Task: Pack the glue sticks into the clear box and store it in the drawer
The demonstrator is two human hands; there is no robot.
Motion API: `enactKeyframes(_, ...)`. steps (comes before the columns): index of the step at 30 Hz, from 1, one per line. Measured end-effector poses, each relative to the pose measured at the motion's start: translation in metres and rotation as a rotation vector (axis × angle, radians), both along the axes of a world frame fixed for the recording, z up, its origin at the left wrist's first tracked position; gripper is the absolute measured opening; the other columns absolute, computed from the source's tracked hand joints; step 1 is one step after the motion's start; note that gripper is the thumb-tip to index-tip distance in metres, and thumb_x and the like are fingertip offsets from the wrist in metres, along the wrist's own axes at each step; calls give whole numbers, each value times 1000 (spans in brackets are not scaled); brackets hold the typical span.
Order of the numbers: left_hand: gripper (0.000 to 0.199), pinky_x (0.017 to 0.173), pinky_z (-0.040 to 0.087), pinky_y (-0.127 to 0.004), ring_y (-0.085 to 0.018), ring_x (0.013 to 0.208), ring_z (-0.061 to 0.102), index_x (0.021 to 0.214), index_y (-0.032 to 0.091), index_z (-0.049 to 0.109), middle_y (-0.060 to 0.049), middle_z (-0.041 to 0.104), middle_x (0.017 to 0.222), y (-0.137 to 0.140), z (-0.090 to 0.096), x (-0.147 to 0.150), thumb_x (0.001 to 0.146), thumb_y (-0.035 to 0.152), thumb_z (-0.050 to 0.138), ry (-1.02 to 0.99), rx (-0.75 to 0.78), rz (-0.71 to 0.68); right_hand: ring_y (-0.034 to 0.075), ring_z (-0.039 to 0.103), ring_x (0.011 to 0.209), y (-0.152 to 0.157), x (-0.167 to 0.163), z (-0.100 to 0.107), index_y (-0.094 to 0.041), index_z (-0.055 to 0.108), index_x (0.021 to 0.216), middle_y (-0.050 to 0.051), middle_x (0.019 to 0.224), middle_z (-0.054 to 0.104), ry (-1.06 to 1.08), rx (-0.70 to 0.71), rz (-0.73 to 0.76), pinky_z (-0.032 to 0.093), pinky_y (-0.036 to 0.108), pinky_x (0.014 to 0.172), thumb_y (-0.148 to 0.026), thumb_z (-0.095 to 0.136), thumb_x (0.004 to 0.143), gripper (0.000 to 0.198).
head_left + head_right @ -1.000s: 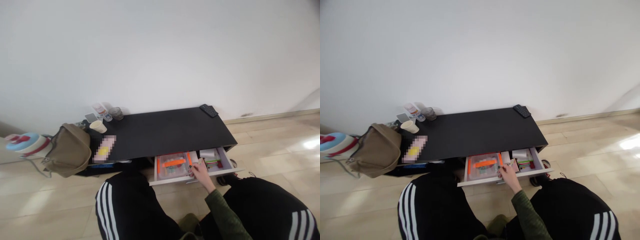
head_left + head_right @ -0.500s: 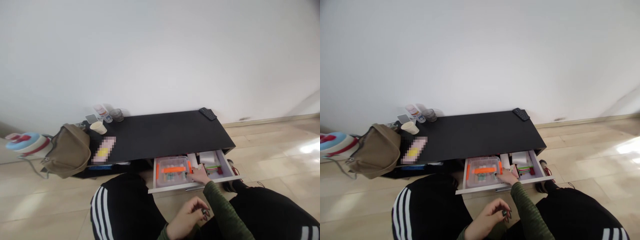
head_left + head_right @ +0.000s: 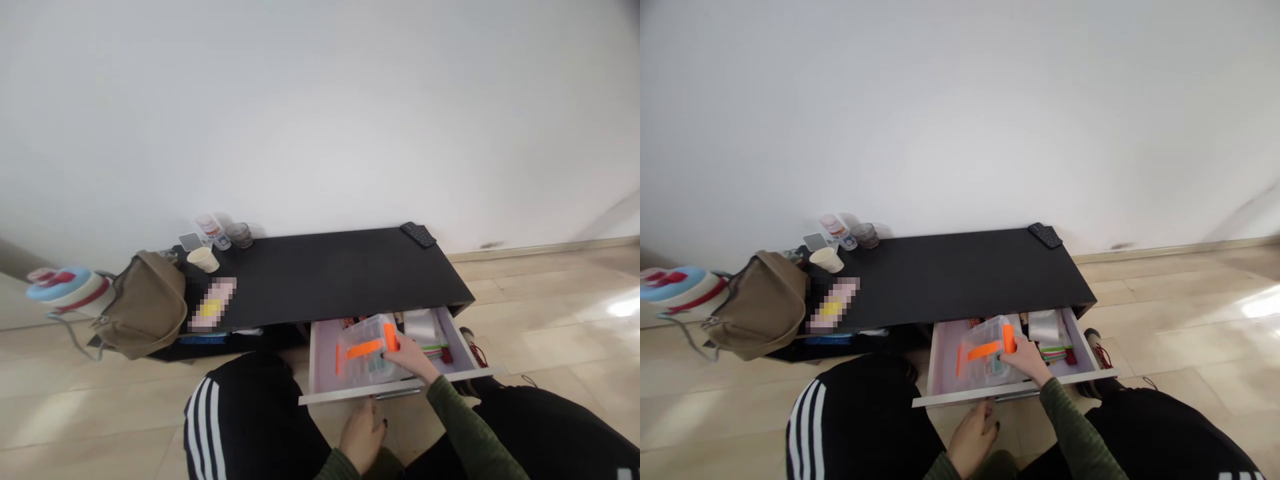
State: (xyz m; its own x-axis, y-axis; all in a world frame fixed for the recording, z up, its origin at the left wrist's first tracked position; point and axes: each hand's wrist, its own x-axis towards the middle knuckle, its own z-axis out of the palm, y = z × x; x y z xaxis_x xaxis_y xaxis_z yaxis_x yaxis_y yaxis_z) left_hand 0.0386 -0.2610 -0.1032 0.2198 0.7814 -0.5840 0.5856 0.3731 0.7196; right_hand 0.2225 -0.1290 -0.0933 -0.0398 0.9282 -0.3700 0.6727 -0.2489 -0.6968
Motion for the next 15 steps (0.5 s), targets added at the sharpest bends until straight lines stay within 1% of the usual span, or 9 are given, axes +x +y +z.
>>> enactKeyframes(3, 49, 102, 37, -37, -30, 119, 54, 129, 11, 52, -19, 62, 125, 3, 5, 4, 84, 29, 51, 85, 87, -22, 13, 47, 62, -2, 18, 34, -19, 60, 69, -4, 59, 54, 1, 72, -19, 27, 25, 57, -27, 74, 63, 17)
enactKeyframes(5, 50, 102, 38, -35, -29, 118, 55, 130, 12, 51, -18, 63, 124, 6, 8, 6, 84, 30, 51, 58, 70, -22, 14, 48, 63, -3, 34, 60, -19, 63, 70, -3, 60, 56, 58, 102, -59, 30, 25, 57, -28, 75, 61, 18)
enactKeyframes(8, 50, 105, 37, -36, -31, 120, 55, 128, 12, 55, -18, 64, 124, 16, 12, 6, 83, 32, 53, 62, 50, -20, 18, 56, 68, -5, 57, 100, -18, 70, 80, 0, 68, 64, 224, 134, -101, 39, 25, 59, -31, 77, 60, 25)
enactKeyframes(10, 51, 110, 34, -39, -33, 125, 52, 130, 12, 57, -18, 63, 130, 27, 13, 4, 83, 31, 54, 46, 102, -16, 22, 61, 74, -6, 68, 124, -17, 72, 91, 4, 79, 70, 373, 128, -126, 46, 28, 62, -34, 78, 60, 35)
enactKeyframes(12, 52, 116, 30, -40, -33, 134, 47, 133, 14, 58, -16, 58, 140, 42, 13, 2, 83, 30, 54, -22, 197, -8, 23, 64, 77, -4, 71, 143, -17, 73, 98, 7, 89, 73, 523, 111, -180, 50, 30, 63, -37, 79, 59, 44)
enactKeyframes(13, 51, 117, 28, -40, -32, 137, 44, 133, 15, 59, -15, 57, 143, 51, 12, 1, 83, 28, 53, -63, 236, -5, 23, 65, 76, -2, 71, 149, -16, 73, 100, 8, 90, 73, 589, 106, -213, 50, 30, 62, -37, 79, 59, 47)
enactKeyframes(15, 49, 120, 26, -40, -30, 140, 43, 131, 16, 62, -13, 57, 144, 70, 11, -1, 83, 24, 52, -118, 264, 22, 20, 64, 70, 5, 67, 156, -15, 73, 98, 9, 88, 73, 696, 107, -264, 49, 28, 58, -37, 79, 57, 47)
